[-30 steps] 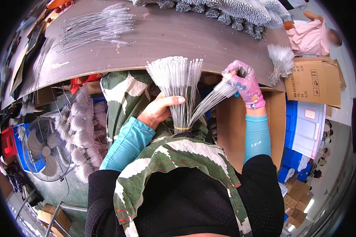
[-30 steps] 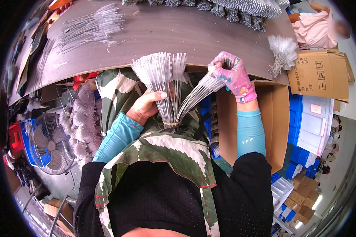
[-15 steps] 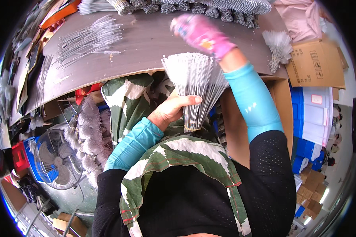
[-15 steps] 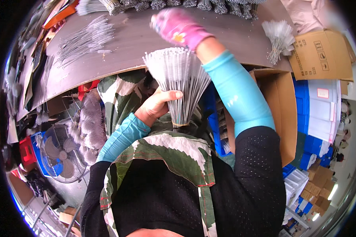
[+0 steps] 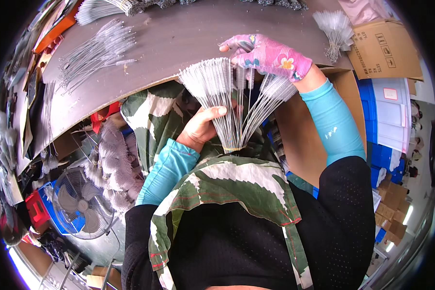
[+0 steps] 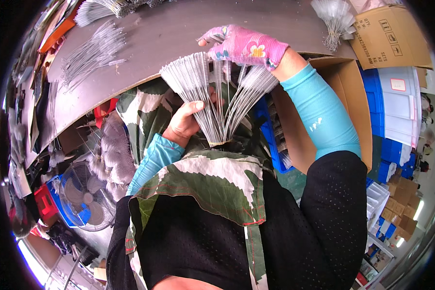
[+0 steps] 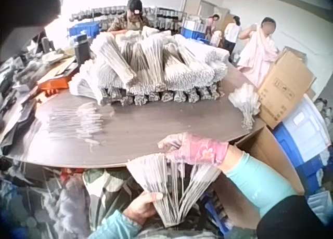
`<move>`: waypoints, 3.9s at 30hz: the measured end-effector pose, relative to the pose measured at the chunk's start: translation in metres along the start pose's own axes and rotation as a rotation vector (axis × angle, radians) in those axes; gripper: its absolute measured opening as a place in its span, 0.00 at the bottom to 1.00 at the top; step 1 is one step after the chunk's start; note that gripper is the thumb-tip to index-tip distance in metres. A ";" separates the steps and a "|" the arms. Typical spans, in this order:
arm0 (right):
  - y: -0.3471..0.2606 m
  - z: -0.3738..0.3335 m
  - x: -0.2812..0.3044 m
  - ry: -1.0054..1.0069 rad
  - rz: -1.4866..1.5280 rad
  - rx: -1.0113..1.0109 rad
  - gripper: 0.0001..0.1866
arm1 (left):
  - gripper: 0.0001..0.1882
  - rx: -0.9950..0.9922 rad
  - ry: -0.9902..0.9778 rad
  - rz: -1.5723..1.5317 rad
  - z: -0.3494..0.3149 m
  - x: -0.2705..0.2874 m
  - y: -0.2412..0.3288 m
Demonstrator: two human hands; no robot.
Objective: Assembling, bundling, and trimming white plastic bristles for brushes.
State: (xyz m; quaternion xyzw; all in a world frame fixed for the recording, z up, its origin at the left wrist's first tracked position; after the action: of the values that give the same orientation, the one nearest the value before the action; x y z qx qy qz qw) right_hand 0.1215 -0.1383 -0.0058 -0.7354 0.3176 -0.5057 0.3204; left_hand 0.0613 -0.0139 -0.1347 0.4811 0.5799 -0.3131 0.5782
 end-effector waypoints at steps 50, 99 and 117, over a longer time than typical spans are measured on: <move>0.067 -0.042 0.056 0.756 1.092 -0.094 0.14 | 0.29 -0.079 0.094 0.121 0.010 -0.012 0.013; -0.001 -0.090 -0.030 0.923 -0.851 0.214 0.13 | 0.25 0.036 0.052 -0.035 0.013 -0.020 0.002; 0.016 -0.104 -0.015 0.779 -0.129 0.094 0.12 | 0.25 0.043 0.032 -0.100 0.014 -0.016 0.001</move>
State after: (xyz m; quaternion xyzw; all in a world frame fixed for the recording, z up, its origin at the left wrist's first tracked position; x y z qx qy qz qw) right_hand 0.0166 -0.1519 0.0025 -0.4913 0.3452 -0.7798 0.1769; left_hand 0.0658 -0.0298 -0.1205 0.4686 0.6055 -0.3462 0.5421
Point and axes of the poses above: each hand's wrist, its own z-axis towards the middle knuckle, its own x-axis out of the back of the hand, y = z × x, the point moved 8 cm from there along z, towards the middle knuckle, and after that the axes turned 12 degrees about -z, right-handed, at the moved point
